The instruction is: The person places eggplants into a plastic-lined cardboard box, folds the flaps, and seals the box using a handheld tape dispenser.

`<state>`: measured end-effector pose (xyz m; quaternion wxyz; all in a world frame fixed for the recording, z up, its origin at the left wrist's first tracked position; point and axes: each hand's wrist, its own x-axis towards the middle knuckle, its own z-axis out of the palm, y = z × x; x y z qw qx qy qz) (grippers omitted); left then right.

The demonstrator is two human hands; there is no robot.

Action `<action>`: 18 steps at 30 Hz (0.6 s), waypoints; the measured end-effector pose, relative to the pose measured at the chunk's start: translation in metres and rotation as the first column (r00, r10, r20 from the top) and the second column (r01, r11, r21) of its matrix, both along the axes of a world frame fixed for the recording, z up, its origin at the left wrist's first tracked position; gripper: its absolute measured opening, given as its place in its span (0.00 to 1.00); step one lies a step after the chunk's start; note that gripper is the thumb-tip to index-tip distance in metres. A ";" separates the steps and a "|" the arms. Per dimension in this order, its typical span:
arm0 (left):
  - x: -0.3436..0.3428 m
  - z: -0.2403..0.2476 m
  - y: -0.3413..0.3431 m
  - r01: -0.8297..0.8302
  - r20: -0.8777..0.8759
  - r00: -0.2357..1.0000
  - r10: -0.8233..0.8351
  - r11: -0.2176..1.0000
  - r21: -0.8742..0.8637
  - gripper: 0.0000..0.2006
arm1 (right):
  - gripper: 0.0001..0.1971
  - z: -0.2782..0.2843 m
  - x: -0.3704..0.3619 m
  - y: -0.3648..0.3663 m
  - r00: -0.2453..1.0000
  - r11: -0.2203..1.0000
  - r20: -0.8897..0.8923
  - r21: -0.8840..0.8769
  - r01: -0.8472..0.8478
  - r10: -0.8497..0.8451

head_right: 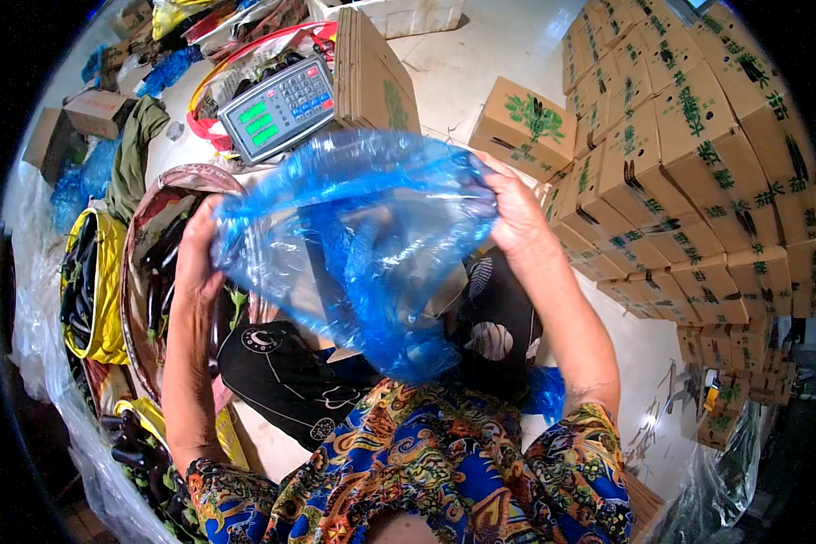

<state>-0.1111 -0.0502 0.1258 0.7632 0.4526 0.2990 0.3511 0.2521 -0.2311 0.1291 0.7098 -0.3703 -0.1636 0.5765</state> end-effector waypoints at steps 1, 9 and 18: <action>-0.013 -0.009 -0.002 0.064 -0.217 0.975 -0.041 0.993 0.099 0.08 | 0.16 -0.001 0.014 -0.007 0.997 0.997 0.033 -0.026 -0.066 0.067; -0.046 -0.042 0.021 0.236 -0.472 0.866 -0.162 0.966 0.101 0.11 | 0.09 -0.005 0.079 0.004 0.503 0.817 0.652 -0.522 -0.246 0.567; 0.012 -0.133 0.106 -0.087 -0.376 0.879 0.293 0.874 0.478 0.09 | 0.13 -0.065 0.071 0.108 0.861 0.916 0.483 -0.397 0.053 0.160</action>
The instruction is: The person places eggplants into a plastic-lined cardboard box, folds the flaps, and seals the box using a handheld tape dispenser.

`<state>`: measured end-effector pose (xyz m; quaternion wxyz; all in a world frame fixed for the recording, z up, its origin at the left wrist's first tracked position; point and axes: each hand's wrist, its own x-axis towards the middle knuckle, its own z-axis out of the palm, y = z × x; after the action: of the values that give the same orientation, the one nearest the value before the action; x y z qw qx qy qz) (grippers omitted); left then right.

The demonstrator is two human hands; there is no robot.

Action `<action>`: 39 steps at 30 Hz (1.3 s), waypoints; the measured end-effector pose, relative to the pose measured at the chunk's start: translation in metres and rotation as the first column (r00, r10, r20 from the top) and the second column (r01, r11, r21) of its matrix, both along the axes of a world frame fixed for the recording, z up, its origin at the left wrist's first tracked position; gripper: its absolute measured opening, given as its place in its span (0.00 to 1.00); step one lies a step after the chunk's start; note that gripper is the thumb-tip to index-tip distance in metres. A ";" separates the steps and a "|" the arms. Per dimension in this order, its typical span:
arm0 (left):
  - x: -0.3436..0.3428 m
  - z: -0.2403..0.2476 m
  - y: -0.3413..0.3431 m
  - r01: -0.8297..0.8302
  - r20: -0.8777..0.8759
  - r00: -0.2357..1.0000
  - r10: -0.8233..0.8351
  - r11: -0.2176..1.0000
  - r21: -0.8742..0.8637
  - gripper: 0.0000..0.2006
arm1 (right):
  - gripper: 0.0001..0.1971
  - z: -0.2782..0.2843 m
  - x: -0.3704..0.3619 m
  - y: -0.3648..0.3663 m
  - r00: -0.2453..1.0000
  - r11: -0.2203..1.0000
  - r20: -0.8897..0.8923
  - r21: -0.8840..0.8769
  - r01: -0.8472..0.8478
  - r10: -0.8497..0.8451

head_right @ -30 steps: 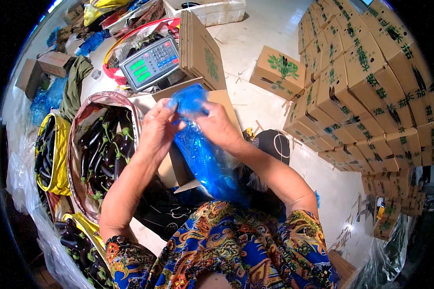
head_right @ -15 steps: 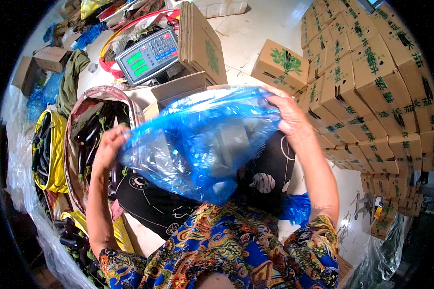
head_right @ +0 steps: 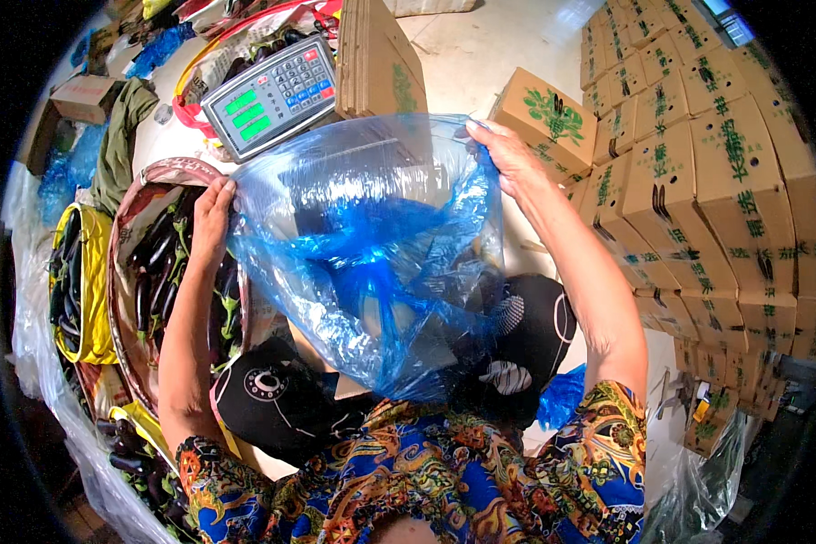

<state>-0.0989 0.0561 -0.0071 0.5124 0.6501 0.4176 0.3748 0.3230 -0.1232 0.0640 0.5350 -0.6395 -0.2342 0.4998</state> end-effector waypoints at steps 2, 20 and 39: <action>0.005 -0.025 0.021 -0.020 -0.182 0.981 0.068 0.967 0.252 0.10 | 0.11 -0.026 0.014 0.015 0.992 1.000 0.125 -0.009 0.026 -0.025; -0.062 -0.195 -0.097 0.119 -0.196 0.956 -0.216 0.903 -0.413 0.11 | 0.09 -0.111 0.071 -0.081 0.428 0.698 0.558 -0.635 -0.333 0.711; 0.057 0.092 -0.104 0.698 -0.533 0.664 -0.524 0.689 0.193 0.24 | 0.09 0.047 -0.071 -0.068 0.244 0.536 0.553 -0.457 -0.710 0.796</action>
<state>-0.0421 -0.0483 0.0846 0.3652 0.9062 0.1914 0.0936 0.2520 -0.1913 0.1115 0.0557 -0.6137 -0.6689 0.4159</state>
